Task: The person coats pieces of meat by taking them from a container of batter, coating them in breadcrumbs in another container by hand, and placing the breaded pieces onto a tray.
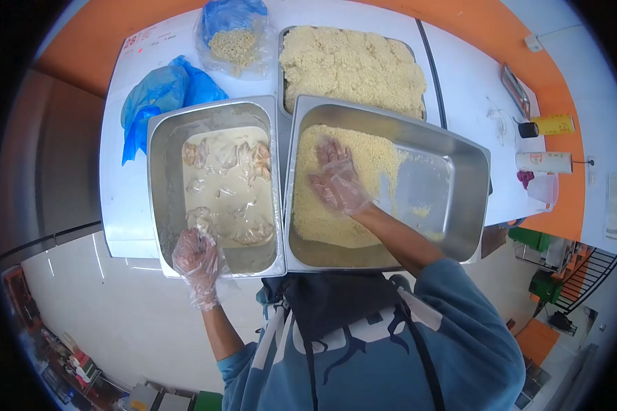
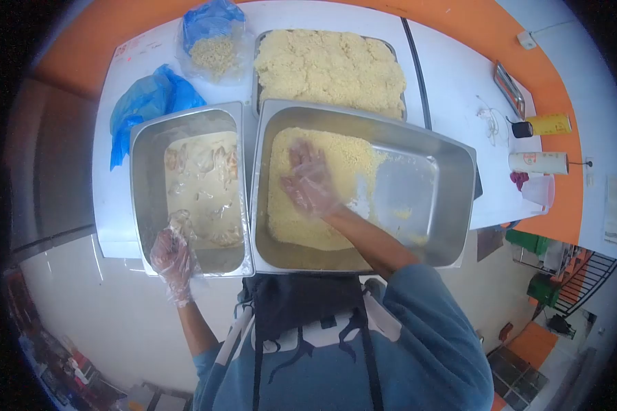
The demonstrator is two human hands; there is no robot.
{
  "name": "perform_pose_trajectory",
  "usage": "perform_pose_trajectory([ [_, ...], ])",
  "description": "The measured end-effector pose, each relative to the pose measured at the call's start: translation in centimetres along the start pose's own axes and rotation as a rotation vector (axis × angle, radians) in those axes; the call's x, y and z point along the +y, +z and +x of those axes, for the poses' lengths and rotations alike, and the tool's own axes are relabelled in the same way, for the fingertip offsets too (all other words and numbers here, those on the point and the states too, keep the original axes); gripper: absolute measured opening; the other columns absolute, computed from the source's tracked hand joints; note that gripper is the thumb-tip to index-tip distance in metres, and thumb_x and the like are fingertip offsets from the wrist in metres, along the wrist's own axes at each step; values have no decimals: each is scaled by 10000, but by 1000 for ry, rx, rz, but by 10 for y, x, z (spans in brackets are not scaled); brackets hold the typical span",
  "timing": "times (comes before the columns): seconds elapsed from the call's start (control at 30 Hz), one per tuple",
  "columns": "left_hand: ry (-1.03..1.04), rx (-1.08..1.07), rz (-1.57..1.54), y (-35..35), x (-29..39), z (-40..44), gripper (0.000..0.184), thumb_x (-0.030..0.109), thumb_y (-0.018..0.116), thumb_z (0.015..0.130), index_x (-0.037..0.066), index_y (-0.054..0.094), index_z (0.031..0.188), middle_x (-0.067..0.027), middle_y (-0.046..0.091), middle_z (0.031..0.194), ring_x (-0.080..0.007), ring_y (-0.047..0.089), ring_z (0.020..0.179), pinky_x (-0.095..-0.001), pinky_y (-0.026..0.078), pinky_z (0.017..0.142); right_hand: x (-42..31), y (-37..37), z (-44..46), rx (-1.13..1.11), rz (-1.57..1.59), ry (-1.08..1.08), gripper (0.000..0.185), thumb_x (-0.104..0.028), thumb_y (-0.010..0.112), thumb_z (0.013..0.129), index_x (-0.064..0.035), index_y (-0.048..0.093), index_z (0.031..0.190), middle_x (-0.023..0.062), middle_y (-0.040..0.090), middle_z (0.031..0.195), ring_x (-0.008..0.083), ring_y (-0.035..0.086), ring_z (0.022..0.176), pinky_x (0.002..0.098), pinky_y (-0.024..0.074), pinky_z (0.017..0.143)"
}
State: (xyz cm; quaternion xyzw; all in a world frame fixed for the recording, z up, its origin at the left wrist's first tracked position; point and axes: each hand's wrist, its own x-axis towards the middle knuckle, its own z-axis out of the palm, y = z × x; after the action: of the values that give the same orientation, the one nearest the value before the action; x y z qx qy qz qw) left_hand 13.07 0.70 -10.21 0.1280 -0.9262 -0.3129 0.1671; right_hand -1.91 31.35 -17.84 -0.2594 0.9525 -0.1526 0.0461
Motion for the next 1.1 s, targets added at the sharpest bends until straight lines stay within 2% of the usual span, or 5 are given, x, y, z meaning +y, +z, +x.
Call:
perform_pose_trajectory([
  [0.4, 73, 40, 26, -2, 5, 2, 178, 6, 687, 690, 34, 602, 844, -131, 560, 746, -326, 569, 636, -405, 460, 567, 4, 1, -5, 32, -164, 23, 709, -373, 429, 949, 14, 206, 1499, 237, 203, 1554, 369, 150, 1456, 508, 63, 1173],
  [0.6, 15, 51, 16, 3, -1, -2, 155, 6, 682, 710, 31, 598, 837, -135, 560, 747, -336, 568, 630, -403, 459, 568, 29, -5, 12, 190, 18, -127, 690, -279, 469, 929, -14, 197, 1506, 158, 234, 1565, 317, 248, 1430, 439, 222, 1150],
  [0.8, 37, 30, -6, -4, 9, 3, 162, 18, 696, 704, 40, 600, 833, -128, 558, 741, -327, 569, 632, -401, 457, 565, 105, 7, 63, -212, 470, -19, 524, -238, 590, 847, 29, 512, 1291, 240, 554, 1287, 353, 572, 1127, 400, 480, 908],
  [0.9, 36, 24, -8, -3, 6, 2, 166, 19, 699, 699, 46, 601, 829, -129, 554, 738, -327, 569, 635, -405, 456, 566, 91, -42, 82, -398, 284, -198, 469, -257, 632, 814, 41, 586, 1174, 271, 623, 1117, 388, 620, 1008, 428, 490, 874],
  [1.1, 43, 61, -60, -1, 2, -1, 175, 11, 695, 694, 39, 607, 843, -131, 566, 754, -339, 576, 648, -411, 467, 576, 77, -66, 81, -720, 212, -116, 584, -272, 780, 709, -62, 612, 1226, 198, 620, 1159, 342, 591, 1088, 389, 453, 983],
])
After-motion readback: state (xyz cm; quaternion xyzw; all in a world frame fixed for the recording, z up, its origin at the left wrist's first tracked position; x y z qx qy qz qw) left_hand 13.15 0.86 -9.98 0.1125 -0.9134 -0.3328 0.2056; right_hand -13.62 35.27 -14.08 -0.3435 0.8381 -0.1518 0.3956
